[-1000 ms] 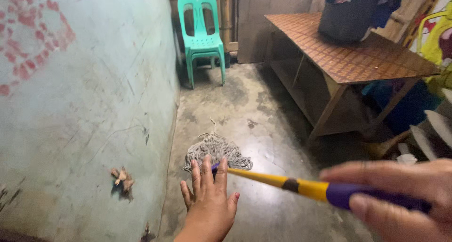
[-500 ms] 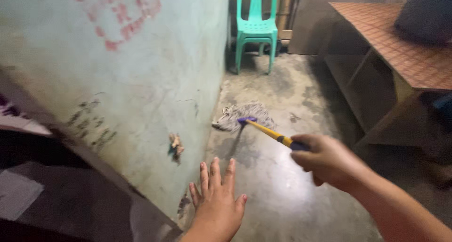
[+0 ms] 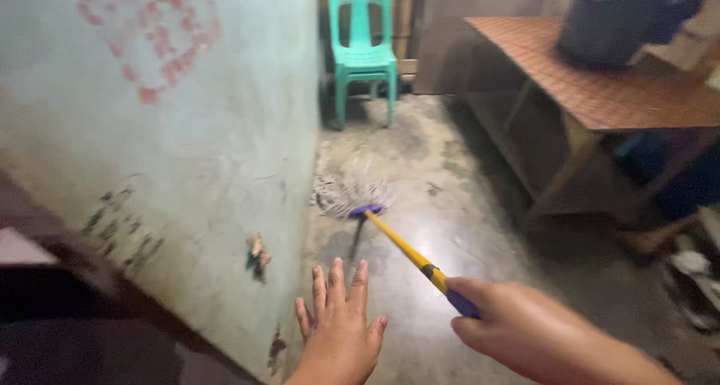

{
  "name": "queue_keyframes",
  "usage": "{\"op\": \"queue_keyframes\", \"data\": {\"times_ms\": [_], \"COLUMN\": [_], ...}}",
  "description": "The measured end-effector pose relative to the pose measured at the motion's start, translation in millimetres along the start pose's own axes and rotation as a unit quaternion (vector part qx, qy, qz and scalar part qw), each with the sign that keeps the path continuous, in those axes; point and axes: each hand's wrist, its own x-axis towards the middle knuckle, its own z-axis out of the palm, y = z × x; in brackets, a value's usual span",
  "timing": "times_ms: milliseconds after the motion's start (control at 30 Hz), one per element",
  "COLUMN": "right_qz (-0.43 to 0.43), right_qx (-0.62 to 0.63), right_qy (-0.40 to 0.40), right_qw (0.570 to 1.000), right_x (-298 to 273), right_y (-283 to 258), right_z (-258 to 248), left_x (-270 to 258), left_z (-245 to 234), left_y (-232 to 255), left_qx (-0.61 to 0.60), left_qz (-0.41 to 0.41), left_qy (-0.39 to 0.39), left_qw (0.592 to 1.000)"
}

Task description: The person mops the concrete floor in a room, moving the mop head back and forth around furniture and along the wall.

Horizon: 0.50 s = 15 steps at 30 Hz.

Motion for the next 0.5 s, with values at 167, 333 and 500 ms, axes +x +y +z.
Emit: {"op": "queue_keyframes", "data": {"times_ms": [167, 333, 500], "right_qz": [0.132, 0.173, 0.311], "right_qx": [0.061, 0.117, 0.107], "right_qy": [-0.079, -0.041, -0.002], "right_qw": [0.986, 0.977, 0.945], "right_x": [-67, -79, -56], "right_y": [-2, -22, -65], "right_z": [-69, -84, -87], "left_x": [11, 15, 13], "left_z": [5, 2, -1], "left_y": [12, 13, 0], "left_qx": [-0.004, -0.008, -0.016], "left_qz": [0.041, 0.047, 0.027], "left_qy": [-0.026, -0.043, -0.04], "left_qw": [0.999, 0.998, 0.999]}}
